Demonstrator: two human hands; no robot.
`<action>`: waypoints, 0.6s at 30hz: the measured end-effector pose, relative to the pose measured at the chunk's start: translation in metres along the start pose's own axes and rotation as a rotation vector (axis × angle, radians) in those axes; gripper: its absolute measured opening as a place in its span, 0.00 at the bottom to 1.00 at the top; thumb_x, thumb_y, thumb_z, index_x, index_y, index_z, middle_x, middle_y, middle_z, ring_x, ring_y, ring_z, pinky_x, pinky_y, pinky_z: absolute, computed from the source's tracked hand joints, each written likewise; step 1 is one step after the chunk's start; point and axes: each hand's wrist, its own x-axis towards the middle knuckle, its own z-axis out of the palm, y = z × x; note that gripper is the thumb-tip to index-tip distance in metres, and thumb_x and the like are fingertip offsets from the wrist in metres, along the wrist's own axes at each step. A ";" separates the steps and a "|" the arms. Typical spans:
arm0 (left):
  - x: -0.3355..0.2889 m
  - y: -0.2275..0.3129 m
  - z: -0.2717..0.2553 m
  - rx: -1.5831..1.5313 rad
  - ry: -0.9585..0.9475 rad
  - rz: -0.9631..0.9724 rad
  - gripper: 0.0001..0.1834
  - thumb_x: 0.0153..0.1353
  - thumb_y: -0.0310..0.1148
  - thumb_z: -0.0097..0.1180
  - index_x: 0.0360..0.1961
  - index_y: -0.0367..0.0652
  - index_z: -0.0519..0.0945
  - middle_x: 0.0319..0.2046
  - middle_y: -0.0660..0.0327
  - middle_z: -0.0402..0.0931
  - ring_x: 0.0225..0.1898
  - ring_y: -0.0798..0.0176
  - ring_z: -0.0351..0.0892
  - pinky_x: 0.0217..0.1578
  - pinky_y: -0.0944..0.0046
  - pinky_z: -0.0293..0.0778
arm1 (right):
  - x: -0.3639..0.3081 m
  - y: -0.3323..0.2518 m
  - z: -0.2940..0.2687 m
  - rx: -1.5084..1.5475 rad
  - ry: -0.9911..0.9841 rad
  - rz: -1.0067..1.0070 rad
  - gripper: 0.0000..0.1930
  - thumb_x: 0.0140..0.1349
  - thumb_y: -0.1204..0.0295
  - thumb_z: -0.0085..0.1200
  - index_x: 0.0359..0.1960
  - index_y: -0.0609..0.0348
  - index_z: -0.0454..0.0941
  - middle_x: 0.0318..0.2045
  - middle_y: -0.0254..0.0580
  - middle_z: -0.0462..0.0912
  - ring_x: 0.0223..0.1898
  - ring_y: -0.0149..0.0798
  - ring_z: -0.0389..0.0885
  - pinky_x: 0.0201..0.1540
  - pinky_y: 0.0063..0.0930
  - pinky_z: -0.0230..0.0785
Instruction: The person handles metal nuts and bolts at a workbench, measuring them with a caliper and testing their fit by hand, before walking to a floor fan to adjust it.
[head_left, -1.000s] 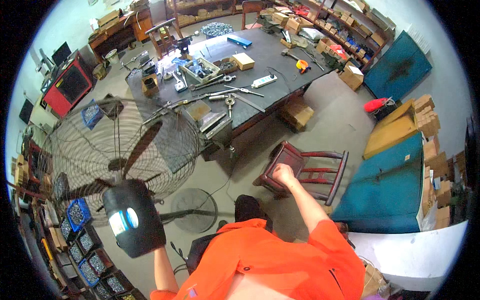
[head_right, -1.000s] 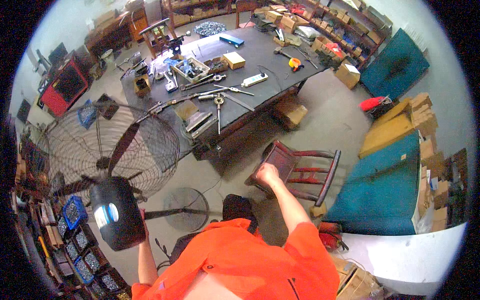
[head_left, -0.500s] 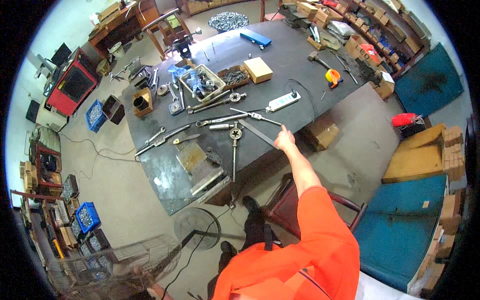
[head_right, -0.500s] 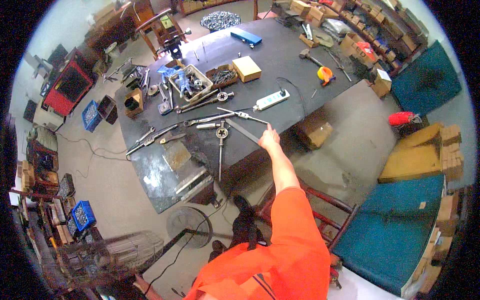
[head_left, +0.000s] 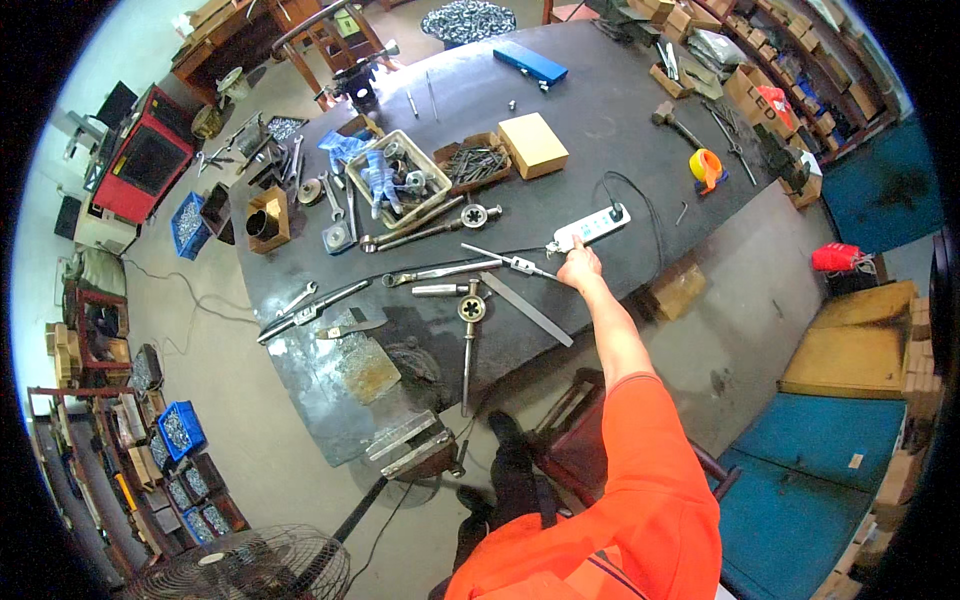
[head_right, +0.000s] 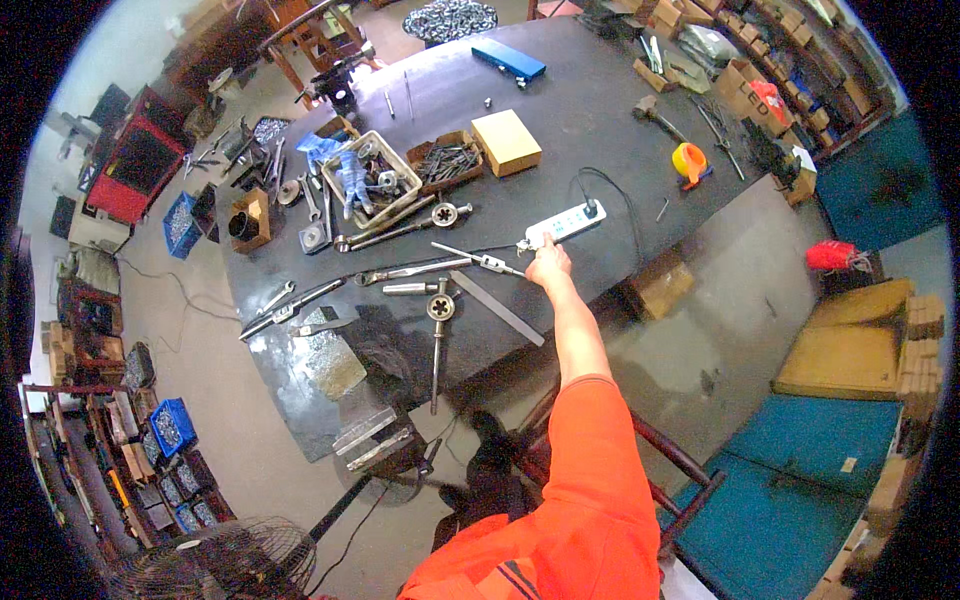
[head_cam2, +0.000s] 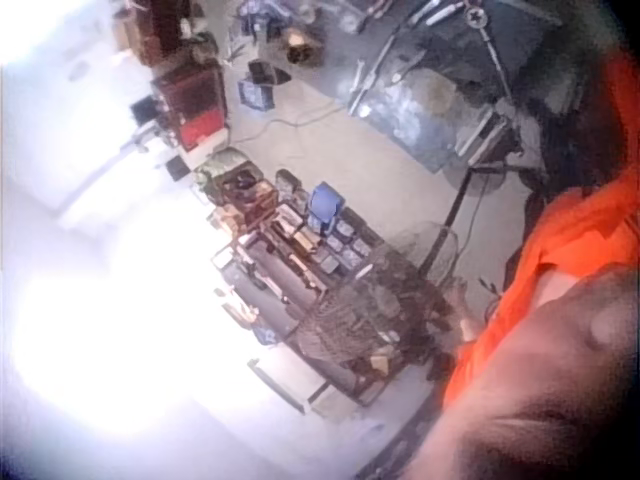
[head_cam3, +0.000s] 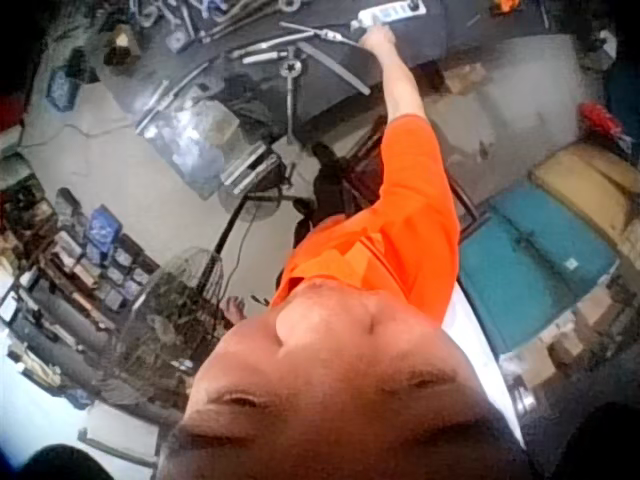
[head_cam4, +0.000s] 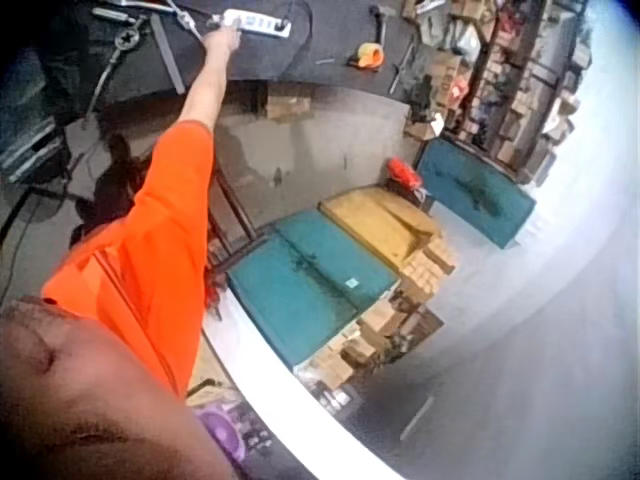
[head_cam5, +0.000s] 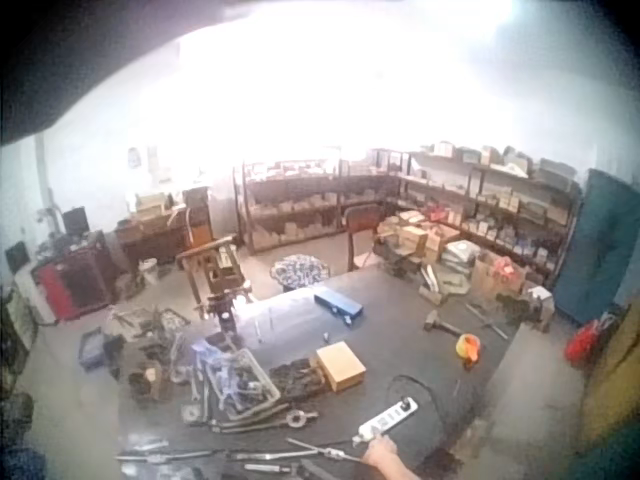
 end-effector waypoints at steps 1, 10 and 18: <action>0.002 -0.004 0.006 0.022 0.002 -0.036 0.16 0.57 0.31 0.55 0.45 0.37 0.72 0.39 0.52 0.74 0.40 0.50 0.77 0.40 0.54 0.76 | 0.003 0.002 0.001 -0.009 0.013 -0.015 0.46 0.44 0.69 0.56 0.68 0.54 0.50 0.55 0.54 0.71 0.57 0.47 0.71 0.58 0.32 0.65; 0.005 0.028 0.033 0.290 0.039 -0.057 0.16 0.58 0.34 0.56 0.46 0.39 0.75 0.39 0.54 0.75 0.37 0.55 0.78 0.37 0.58 0.76 | 0.023 0.007 -0.002 0.056 0.027 -0.047 0.41 0.40 0.66 0.53 0.63 0.57 0.61 0.51 0.53 0.76 0.55 0.47 0.74 0.56 0.33 0.66; -0.031 0.016 0.032 0.180 0.086 0.020 0.18 0.59 0.33 0.56 0.47 0.33 0.74 0.30 0.55 0.77 0.28 0.60 0.77 0.35 0.62 0.73 | -0.022 0.015 -0.002 0.057 0.160 -0.100 0.14 0.45 0.67 0.55 0.32 0.61 0.82 0.41 0.54 0.81 0.47 0.51 0.79 0.50 0.39 0.71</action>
